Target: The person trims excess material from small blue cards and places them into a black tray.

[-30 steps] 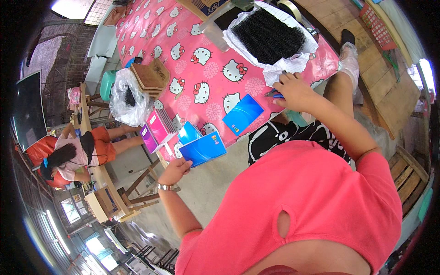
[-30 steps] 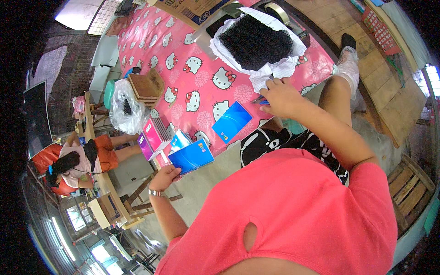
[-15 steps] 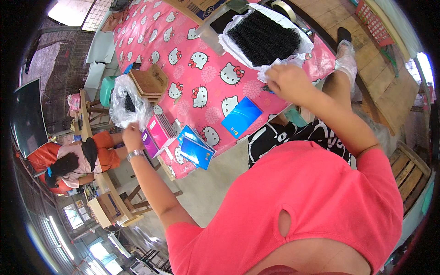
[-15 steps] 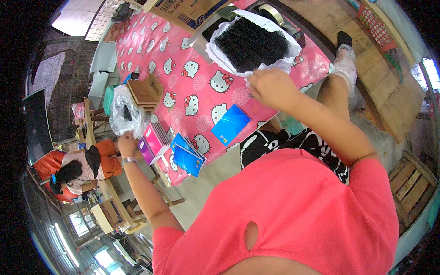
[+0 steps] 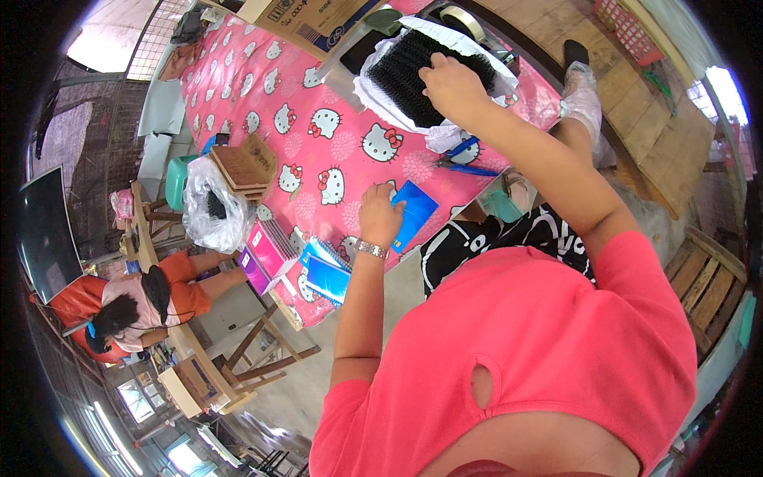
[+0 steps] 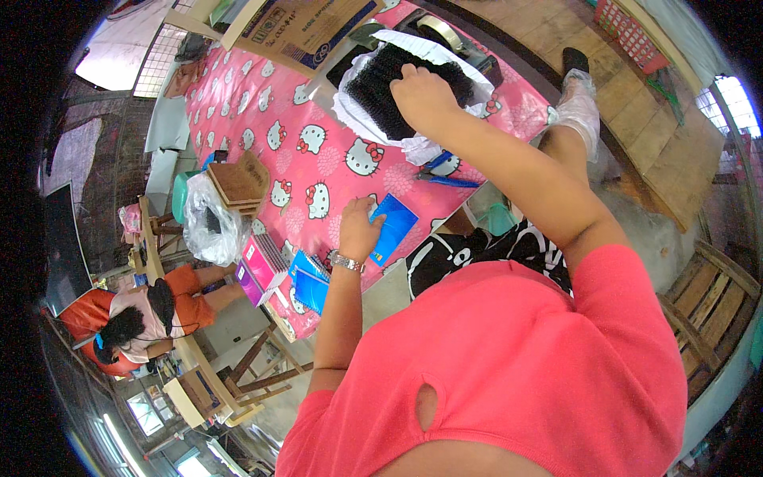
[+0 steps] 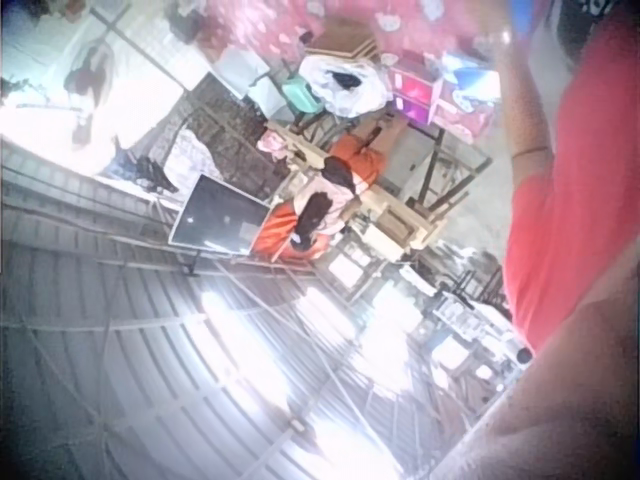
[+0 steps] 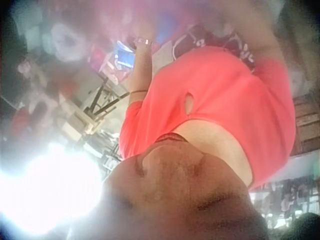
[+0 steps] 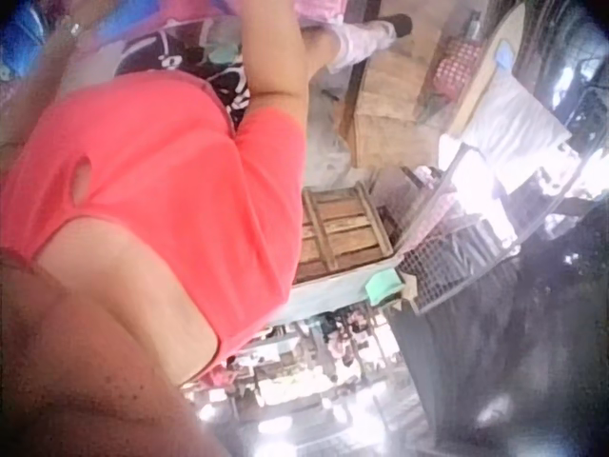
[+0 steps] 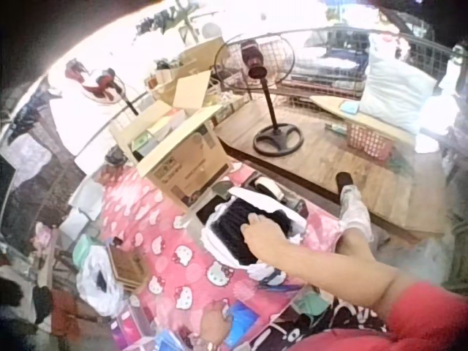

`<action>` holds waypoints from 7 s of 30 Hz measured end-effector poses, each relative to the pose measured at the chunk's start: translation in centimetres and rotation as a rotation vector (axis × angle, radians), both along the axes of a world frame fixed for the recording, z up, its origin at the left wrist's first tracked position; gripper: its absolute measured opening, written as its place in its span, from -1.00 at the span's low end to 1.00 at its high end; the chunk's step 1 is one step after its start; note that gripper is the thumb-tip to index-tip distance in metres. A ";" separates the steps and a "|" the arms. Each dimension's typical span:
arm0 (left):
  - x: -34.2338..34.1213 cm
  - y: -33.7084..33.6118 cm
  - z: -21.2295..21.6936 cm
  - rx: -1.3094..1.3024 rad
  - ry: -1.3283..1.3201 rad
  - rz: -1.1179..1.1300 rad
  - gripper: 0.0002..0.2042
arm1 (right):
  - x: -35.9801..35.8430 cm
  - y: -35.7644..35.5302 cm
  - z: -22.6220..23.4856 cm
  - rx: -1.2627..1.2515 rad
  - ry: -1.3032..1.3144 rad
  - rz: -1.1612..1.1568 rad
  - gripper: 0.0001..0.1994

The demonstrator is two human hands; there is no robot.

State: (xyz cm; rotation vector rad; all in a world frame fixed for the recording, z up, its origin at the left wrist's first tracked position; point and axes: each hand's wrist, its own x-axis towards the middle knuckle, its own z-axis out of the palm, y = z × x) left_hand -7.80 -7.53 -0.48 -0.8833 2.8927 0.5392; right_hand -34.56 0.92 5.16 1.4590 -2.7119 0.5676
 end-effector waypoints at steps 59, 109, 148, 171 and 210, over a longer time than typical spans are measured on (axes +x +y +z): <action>-1.9 0.6 -1.1 0.261 0.023 0.164 -0.64 | 10.4 8.5 -6.5 0.050 -1.294 0.055 -0.61; 0.0 7.0 2.7 -0.161 0.378 -0.220 -0.74 | 9.2 10.3 0.5 0.113 -0.665 0.485 -0.64; 1.5 7.8 1.1 -0.194 0.357 0.063 -0.66 | 12.3 8.1 0.7 0.109 -0.137 0.558 -0.77; 1.4 8.0 1.1 -0.081 0.424 0.153 -0.63 | 13.8 7.7 -1.3 0.072 0.040 0.658 -0.78; 2.4 3.0 -0.9 0.332 0.649 0.355 -0.85 | 13.8 3.8 -0.3 -0.007 0.119 0.618 -0.87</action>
